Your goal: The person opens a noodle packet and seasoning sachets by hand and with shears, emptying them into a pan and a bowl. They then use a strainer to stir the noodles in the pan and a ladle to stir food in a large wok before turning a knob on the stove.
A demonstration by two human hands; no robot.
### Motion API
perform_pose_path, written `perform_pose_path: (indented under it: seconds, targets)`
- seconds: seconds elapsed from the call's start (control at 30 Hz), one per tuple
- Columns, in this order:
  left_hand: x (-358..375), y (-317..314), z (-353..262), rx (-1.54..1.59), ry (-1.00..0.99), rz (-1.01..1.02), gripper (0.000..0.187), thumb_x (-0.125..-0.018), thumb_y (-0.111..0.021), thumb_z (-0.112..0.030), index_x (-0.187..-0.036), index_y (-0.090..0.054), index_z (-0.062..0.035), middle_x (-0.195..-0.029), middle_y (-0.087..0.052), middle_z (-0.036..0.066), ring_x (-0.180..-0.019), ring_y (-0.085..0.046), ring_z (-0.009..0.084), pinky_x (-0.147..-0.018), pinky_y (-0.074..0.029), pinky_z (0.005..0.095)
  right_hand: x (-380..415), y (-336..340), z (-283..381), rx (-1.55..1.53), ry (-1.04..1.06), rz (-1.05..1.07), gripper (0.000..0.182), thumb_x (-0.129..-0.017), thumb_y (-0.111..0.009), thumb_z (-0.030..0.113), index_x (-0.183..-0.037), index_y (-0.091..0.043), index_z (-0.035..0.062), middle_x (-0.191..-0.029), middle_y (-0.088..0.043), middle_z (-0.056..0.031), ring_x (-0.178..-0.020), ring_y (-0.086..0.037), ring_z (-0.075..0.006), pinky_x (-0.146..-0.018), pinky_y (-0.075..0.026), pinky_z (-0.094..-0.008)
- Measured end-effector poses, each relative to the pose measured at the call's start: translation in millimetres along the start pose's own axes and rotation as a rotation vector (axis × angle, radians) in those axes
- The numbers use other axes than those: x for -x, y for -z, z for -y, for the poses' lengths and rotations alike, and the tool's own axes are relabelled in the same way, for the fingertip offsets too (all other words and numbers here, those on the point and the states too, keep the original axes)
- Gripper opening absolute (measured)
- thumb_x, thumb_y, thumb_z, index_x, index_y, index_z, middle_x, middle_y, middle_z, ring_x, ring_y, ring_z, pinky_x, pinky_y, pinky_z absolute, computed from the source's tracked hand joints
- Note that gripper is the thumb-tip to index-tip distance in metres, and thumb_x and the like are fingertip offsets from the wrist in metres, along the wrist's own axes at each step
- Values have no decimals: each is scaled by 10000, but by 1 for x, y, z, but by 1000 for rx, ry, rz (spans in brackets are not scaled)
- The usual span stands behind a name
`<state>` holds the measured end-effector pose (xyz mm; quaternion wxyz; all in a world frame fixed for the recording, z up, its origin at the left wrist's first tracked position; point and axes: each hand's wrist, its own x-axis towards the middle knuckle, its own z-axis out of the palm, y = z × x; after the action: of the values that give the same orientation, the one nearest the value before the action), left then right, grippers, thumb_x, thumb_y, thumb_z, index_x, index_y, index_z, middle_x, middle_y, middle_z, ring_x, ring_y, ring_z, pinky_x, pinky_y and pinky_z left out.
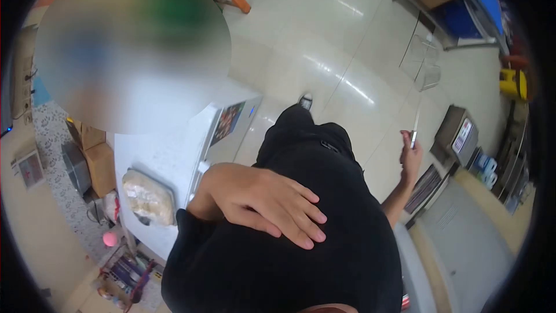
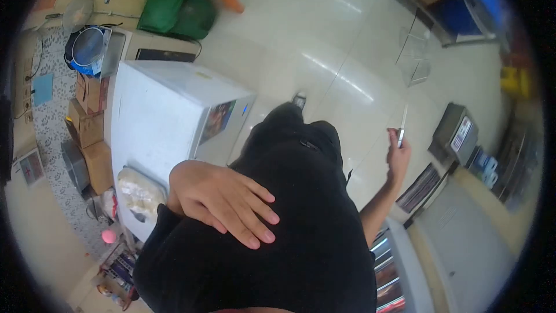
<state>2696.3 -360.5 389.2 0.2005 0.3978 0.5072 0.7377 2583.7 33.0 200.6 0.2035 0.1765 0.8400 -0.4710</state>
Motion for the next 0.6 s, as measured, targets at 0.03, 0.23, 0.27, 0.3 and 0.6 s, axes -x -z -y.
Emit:
perform_pose_path:
  seconds: [0.03,0.23,0.27,0.3,0.6]
  targets:
    - [-11,22,12,89,-17,-13,332,-952,-505,-254,-1129,-642,-9,-1181,-625,147,-1148,-549,342,-1032,-354,437,-17,-5,18,-19,16,37,279,-915,-609,335,-994,-676,76,-531,-339,105,-422,-293,-15,-388,-205,-220]
    - [-23,128,152,-58,620,-272,574,-1016,-197,-416,-1461,-273,-62,-1528,-243,102,-1435,-119,285,-1159,-44,428,-120,-2,89,91,126,151,274,-882,-635,277,-968,-677,21,-659,-470,47,-632,-416,-66,-585,-363,-247]
    - [-18,142,176,-93,595,-332,552,-1023,-184,-376,-1468,-251,-56,-1527,-243,104,-1436,-121,251,-1164,-39,400,-144,2,98,99,147,165,272,-875,-639,266,-970,-673,14,-683,-488,37,-665,-433,-75,-620,-383,-254]
    - [-14,156,201,-211,540,-362,536,-1029,-170,-352,-1463,-262,-51,-1529,-236,109,-1436,-126,224,-1165,-51,378,-172,5,98,97,164,175,265,-867,-644,261,-971,-672,19,-680,-498,30,-661,-443,-81,-621,-389,-255]
    - [-32,325,354,-269,1045,-567,544,-1007,-246,-428,-1418,-388,-101,-1459,-377,130,-1353,-337,279,-1116,-247,375,-450,18,295,130,486,269,228,-878,-621,242,-942,-646,25,-642,-499,17,-592,-438,-77,-541,-358,-261]
